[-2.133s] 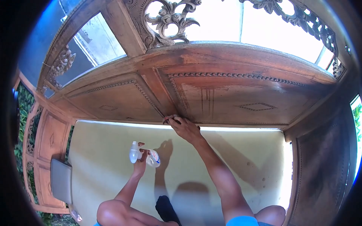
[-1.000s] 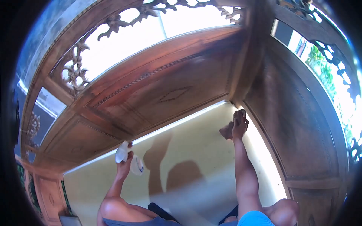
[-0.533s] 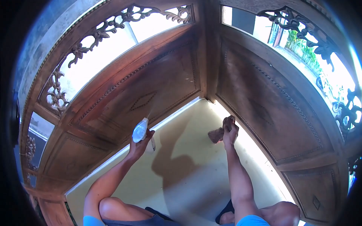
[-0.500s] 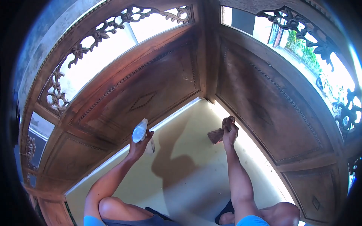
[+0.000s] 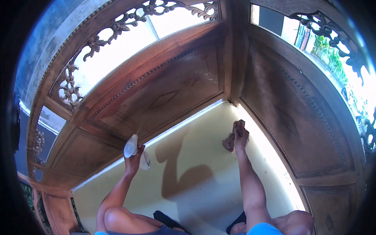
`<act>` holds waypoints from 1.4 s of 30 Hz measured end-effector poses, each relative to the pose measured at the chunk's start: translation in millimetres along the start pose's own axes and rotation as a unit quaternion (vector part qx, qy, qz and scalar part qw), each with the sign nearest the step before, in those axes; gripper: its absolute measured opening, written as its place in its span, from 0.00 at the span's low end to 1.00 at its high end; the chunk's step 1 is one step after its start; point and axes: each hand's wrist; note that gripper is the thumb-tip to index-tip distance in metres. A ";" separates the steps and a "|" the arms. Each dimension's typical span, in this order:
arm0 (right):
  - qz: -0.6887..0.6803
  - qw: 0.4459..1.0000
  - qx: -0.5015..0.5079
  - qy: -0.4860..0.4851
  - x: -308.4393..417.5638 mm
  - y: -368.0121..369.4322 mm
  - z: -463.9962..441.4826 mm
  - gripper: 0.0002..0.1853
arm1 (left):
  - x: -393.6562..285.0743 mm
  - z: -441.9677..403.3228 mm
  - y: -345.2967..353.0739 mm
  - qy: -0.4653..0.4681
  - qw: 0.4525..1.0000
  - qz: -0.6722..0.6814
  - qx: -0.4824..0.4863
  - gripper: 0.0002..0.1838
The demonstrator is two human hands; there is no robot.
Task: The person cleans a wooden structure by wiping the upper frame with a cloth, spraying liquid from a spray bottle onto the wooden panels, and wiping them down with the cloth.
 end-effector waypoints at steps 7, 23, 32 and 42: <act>-0.277 0.960 0.043 -0.011 61.7 69.3 -71.4 0.25 | 72.1 55.1 -33.4 -0.001 0.995 -0.003 -0.099 0.17; -0.162 0.953 -0.151 -0.206 167.1 235.8 -87.9 0.38 | 188.9 157.7 -88.4 -0.137 0.937 0.118 -0.299 0.21; -0.130 0.967 -0.047 -0.215 183.2 283.6 46.9 0.39 | 178.2 155.5 -86.0 -0.123 0.943 0.130 -0.282 0.22; -0.125 0.931 0.160 -0.305 158.5 348.8 190.4 0.41 | 177.4 159.6 -83.0 -0.123 0.939 0.115 -0.301 0.22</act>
Point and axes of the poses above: each hand's wrist, its own z-axis away from the middle knuckle, its own y-axis out of the palm, x = y × z, and after that the axes turned 6 degrees about -z, right-handed
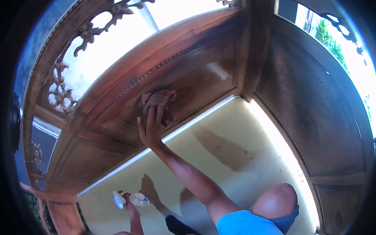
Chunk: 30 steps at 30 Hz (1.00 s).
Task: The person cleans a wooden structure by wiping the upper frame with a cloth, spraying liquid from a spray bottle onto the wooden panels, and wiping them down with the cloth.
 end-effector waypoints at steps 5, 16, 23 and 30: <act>0.072 0.983 0.094 -0.142 7.6 56.4 53.5 0.35 | 4.3 1.4 -5.9 -0.007 0.999 0.044 0.011 0.23; 0.240 0.879 0.263 -0.318 3.7 52.0 66.7 0.40 | -22.5 5.4 3.9 -0.002 0.998 0.063 -0.017 0.24; 0.226 0.884 0.270 -0.308 -20.7 5.1 38.3 0.36 | 4.4 -4.7 0.5 0.013 1.000 0.018 0.010 0.23; -0.070 0.965 0.109 0.227 -69.4 -95.0 31.4 0.20 | -11.1 0.7 5.3 0.007 1.000 0.023 0.004 0.21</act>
Point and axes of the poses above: each hand's wrist, its own z-axis away from the middle knuckle, its own y-axis out of the palm, x = y × z, and after that the axes turned 6 degrees about -z, right-handed
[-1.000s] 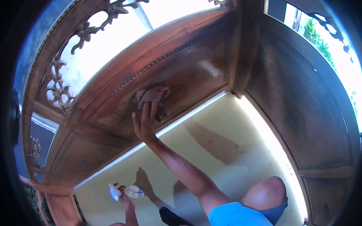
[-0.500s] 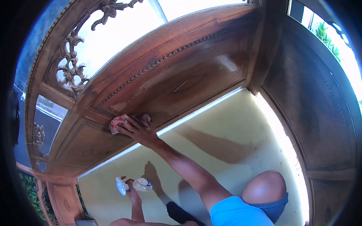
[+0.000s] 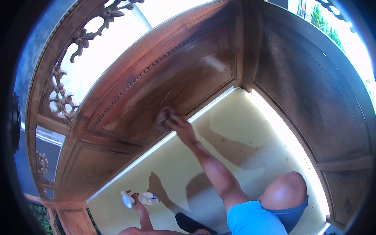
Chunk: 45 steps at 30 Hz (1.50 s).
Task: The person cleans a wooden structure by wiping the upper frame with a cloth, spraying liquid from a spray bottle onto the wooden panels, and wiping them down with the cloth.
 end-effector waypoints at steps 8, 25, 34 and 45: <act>0.140 0.866 -0.468 -0.108 -17.8 -149.9 -92.6 0.28 | 14.1 -12.8 1.9 0.006 0.999 -0.047 0.001 0.22; 0.054 0.913 -0.398 -0.069 -15.2 -114.0 -86.9 0.25 | 10.6 -9.7 6.9 0.028 0.997 -0.077 -0.008 0.19; 0.072 0.936 -0.339 -0.063 -14.5 21.1 -19.3 0.32 | 13.9 -4.2 -0.9 0.005 0.997 -0.078 -0.026 0.18; 0.052 0.980 -0.189 -0.022 -28.3 190.4 82.2 0.33 | 24.4 -2.0 -7.8 0.017 0.999 -0.020 -0.040 0.22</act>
Point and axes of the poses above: each hand's wrist, its own z-axis away from the middle knuckle, its own y-axis out of the palm, x = y × z, and after that the axes turned 6 degrees about -z, right-handed
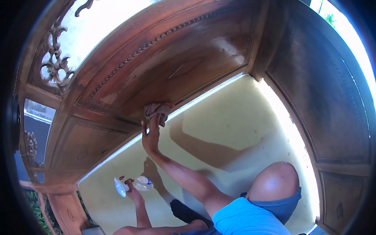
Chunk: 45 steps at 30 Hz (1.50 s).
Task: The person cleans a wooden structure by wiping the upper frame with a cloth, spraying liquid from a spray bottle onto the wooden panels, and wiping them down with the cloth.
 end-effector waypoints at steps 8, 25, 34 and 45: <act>-0.206 0.969 0.030 0.130 43.0 28.0 49.4 0.31 | -1.3 -1.1 -3.6 -0.013 1.000 0.023 0.012 0.24; -0.188 0.944 -0.270 0.026 13.1 -297.2 -328.7 0.28 | 12.4 -10.1 2.9 0.017 0.997 -0.076 0.024 0.19; 0.018 0.972 -0.208 -0.107 37.5 -219.9 -314.5 0.41 | 0.9 -8.5 1.3 -0.021 0.998 -0.053 0.033 0.22; -0.006 0.993 -0.073 -0.088 39.4 -81.6 -133.2 0.38 | -13.9 1.4 2.0 0.003 0.999 0.005 0.033 0.21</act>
Point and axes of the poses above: each hand's wrist, its own z-axis away from the middle knuckle, its own y-axis out of the palm, x = y × z, and after that the axes turned 6 degrees about -z, right-handed
